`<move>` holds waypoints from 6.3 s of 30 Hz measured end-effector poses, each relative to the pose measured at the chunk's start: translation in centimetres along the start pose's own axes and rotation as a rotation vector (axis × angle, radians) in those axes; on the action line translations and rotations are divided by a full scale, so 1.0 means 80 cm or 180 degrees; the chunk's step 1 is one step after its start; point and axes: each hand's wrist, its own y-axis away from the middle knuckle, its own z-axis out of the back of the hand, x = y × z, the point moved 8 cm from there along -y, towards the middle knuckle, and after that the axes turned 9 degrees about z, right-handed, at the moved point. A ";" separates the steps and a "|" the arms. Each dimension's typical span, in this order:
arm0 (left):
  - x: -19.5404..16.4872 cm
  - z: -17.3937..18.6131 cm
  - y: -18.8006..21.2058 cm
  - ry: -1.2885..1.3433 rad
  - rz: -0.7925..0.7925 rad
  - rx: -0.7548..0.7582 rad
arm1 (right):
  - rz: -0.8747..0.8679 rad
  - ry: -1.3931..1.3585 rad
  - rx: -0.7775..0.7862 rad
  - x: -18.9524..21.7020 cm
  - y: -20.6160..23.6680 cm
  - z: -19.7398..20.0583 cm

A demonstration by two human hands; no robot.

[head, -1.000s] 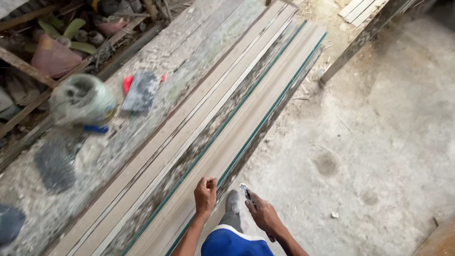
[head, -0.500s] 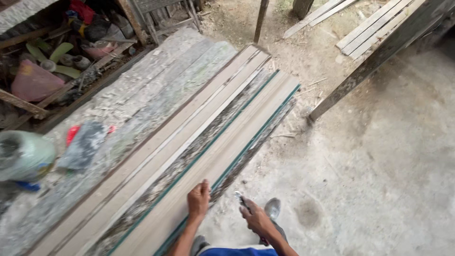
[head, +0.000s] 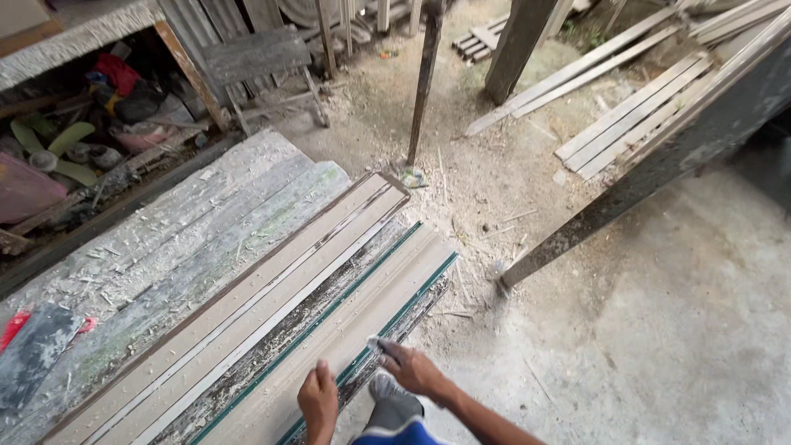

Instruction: The person uses a small hand scraper to remove dried plaster residue and mold growth from long decorative cornice mold strips laid on a workbench. They hold each strip steady with one hand while scraping along its grooved surface, working along the length of the strips and repositioning them as they go.

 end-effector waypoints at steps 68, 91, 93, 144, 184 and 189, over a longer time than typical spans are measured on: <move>-0.202 -0.097 -0.195 -0.0347 0.1499 -0.3191 | 0.3033 0.4400 0.4105 -0.017 -0.579 -0.087; -0.175 -0.084 -0.198 0.0226 0.1542 -0.2465 | 0.3722 0.3520 0.3751 0.122 -0.504 -0.261; -0.159 -0.047 -0.186 0.0150 0.1221 -0.2907 | 0.3143 0.4447 0.3846 0.095 -0.511 -0.191; 0.037 0.144 -0.177 0.0131 0.2297 -0.2652 | 0.2851 0.4233 0.3980 0.217 -0.442 -0.359; 0.023 0.142 -0.168 0.0084 0.2100 -0.2790 | 0.4233 0.4074 0.3348 0.137 -0.462 -0.156; 0.026 0.134 -0.170 0.0004 0.2144 -0.2874 | 0.2844 0.4584 0.3638 0.125 -0.490 -0.225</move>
